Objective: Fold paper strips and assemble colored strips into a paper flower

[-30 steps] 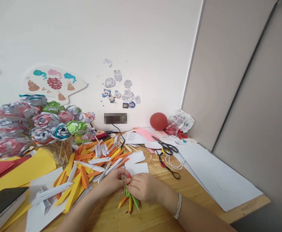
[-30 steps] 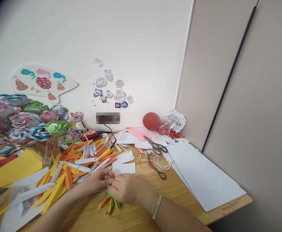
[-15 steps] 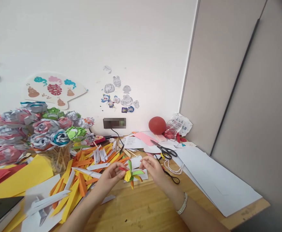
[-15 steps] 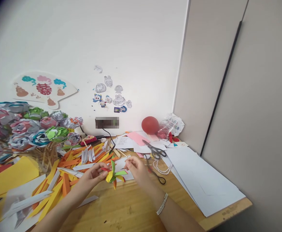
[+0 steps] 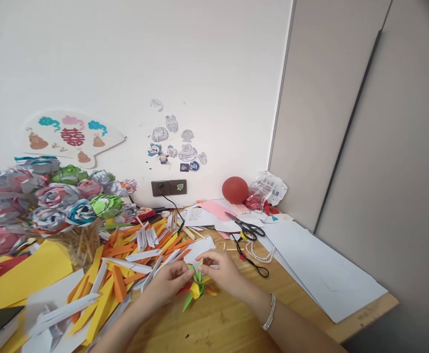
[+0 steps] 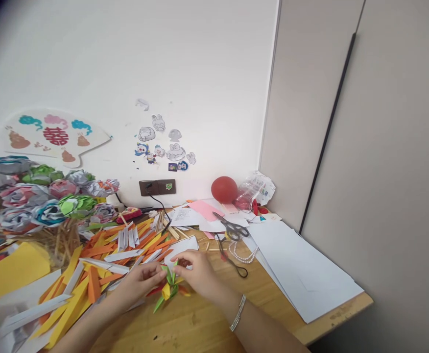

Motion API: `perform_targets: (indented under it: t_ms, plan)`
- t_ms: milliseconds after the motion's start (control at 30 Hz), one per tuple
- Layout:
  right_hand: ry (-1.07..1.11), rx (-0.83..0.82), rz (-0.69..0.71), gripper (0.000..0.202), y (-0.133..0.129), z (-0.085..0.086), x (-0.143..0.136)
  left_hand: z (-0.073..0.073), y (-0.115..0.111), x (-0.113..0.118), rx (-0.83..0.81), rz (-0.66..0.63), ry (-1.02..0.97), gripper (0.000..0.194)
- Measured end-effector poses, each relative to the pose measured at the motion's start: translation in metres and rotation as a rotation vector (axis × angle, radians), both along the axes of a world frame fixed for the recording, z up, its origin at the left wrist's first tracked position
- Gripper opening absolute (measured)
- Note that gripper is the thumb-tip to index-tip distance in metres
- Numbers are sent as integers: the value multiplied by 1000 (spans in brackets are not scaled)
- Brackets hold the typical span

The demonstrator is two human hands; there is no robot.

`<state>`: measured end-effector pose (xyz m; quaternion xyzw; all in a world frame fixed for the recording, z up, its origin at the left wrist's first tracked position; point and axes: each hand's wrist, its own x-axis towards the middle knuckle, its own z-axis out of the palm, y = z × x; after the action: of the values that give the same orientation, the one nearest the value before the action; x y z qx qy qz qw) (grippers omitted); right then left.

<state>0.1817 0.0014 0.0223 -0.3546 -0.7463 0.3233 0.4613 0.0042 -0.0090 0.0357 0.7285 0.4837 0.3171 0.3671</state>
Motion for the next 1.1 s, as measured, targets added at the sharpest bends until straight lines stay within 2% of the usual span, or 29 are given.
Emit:
perform_targets:
  t_ms: [100, 167, 267, 400, 500, 667, 833, 1000, 1100]
  plan:
    - [-80, 19, 10, 21, -4, -2, -5, -5, -1, 3, 51, -13, 64, 23]
    - [-94, 26, 22, 22, -5, -3, -6, -5, -2, 5, 112, 47, 36, 13]
    - [-81, 32, 35, 21, -4, -4, -6, -3, -3, 6, 214, 63, 2, 18]
    - [19, -34, -19, 25, -3, -8, -12, -1, -3, 8, 94, 17, -50, 26]
    - [153, -125, -74, 31, -1, -12, -16, 0, -4, 10, 35, 77, -105, 31]
    - [202, -194, -39, 20, 3, -15, -18, 3, -6, 14, 20, 165, -185, 26]
    - [116, -98, -101, 21, 3, -19, -19, 0, -7, 15, -10, 248, -247, 30]
    - [102, 75, -169, 14, -3, -13, -20, 0, -8, 16, -2, 331, -323, 29]
    - [103, 111, -205, 18, -6, -10, -21, -1, -9, 17, 39, 343, -354, 27]
